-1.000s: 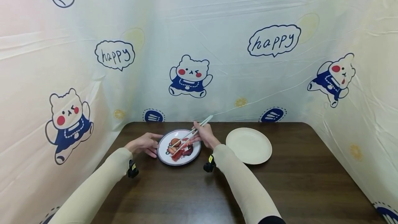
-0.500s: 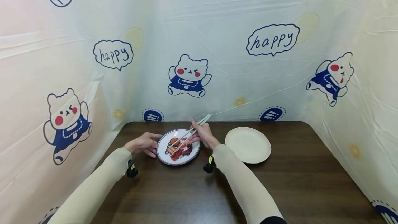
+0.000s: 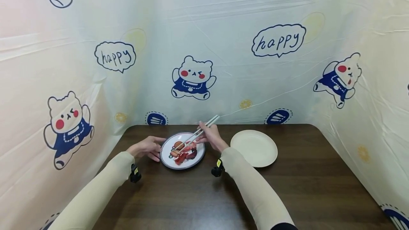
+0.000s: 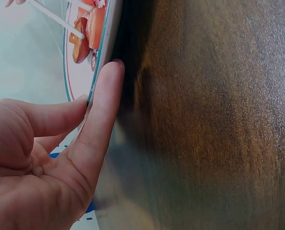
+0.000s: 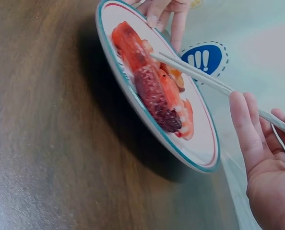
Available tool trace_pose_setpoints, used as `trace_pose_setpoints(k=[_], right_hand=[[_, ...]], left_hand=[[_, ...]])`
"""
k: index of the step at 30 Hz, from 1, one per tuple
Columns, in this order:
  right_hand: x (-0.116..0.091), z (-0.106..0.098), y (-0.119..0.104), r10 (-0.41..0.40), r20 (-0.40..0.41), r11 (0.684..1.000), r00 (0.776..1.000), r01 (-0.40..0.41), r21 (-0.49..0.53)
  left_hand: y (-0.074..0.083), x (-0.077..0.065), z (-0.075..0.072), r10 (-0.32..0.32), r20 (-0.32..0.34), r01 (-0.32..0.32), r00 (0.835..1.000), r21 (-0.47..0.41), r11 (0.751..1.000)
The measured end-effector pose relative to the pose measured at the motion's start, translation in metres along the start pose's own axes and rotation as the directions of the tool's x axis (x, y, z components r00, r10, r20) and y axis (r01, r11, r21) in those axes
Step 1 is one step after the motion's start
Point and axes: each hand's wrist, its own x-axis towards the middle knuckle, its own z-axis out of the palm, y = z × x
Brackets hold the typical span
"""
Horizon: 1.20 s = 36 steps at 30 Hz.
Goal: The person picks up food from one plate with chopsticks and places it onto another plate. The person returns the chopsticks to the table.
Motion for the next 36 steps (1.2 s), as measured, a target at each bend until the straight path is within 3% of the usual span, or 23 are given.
trace_pose_setpoints(k=[13,25,36], right_hand=[[-0.015,-0.015,-0.027,-0.094,0.007,0.995,0.996,0.094,-0.031],[-0.037,-0.035,-0.037,-0.261,-0.051,0.964,0.964,0.258,-0.057],[-0.056,-0.05,-0.045,-0.307,-0.054,0.949,0.95,0.302,-0.086]], left_hand=[[0.002,0.001,-0.001,0.003,0.001,-0.003,1.0,-0.008,1.0],[0.0,0.002,-0.003,-0.009,-0.001,0.009,1.0,-0.026,1.0],[-0.003,0.005,-0.002,-0.005,0.003,0.005,1.0,-0.017,1.0]])
